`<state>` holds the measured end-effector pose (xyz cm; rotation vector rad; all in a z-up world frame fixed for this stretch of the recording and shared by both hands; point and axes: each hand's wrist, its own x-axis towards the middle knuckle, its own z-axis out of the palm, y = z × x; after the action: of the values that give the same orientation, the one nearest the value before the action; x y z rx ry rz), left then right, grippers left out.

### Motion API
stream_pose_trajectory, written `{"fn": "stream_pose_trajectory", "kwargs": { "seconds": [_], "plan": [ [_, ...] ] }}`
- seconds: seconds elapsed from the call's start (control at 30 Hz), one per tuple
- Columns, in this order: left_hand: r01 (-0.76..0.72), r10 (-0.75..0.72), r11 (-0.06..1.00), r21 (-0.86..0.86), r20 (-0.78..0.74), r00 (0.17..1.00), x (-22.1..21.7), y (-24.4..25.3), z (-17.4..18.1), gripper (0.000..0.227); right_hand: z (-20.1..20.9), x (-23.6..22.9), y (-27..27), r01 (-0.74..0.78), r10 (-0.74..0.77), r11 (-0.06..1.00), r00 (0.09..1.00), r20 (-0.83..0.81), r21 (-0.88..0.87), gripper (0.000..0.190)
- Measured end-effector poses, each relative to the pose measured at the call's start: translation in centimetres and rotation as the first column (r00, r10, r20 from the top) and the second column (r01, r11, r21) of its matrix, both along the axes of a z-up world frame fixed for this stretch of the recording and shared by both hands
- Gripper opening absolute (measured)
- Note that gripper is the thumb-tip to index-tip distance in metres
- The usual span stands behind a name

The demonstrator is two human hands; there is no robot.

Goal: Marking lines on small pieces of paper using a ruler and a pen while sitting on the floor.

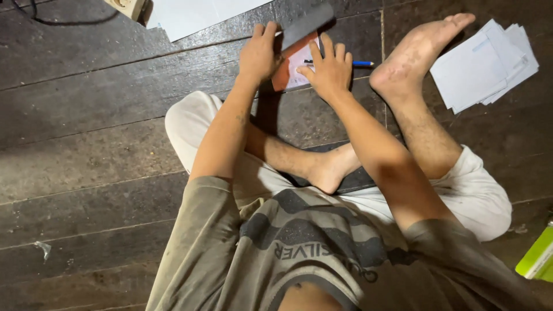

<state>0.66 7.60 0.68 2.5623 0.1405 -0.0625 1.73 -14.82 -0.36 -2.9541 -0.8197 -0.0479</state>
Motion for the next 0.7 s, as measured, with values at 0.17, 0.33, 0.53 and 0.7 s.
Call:
{"fn": "stream_pose_trajectory", "kwargs": {
  "seconds": [0.17, 0.33, 0.53, 0.7],
  "plan": [
    [0.056, -0.100, 0.963, 0.262, 0.158, 0.982, 1.0, -0.4, -2.9, 0.047, 2.7, 0.0, -1.7, -0.063, 0.031, 0.987, 0.975, 0.218, 0.145, 0.058],
    [-0.021, -0.041, 0.952, 0.306, 0.197, 0.980, 0.8, 0.1, -2.7, 0.057, 0.8, 1.2, -1.0, -0.025, 0.016, 0.998, 0.987, 0.161, 0.055, 0.066],
    [0.058, -0.088, 0.935, 0.349, 0.069, 0.994, -0.8, -0.1, -1.5, 0.089, -0.6, -0.3, -0.1, -0.001, 0.008, 1.000, 0.970, 0.244, -0.030, 0.054],
    [-0.011, -0.011, 0.928, 0.373, 0.058, 0.998, -1.2, 0.5, -2.4, 0.085, -0.5, -0.7, 1.7, 0.023, -0.012, 0.999, 0.943, 0.332, -0.028, 0.042]
  ]
}}
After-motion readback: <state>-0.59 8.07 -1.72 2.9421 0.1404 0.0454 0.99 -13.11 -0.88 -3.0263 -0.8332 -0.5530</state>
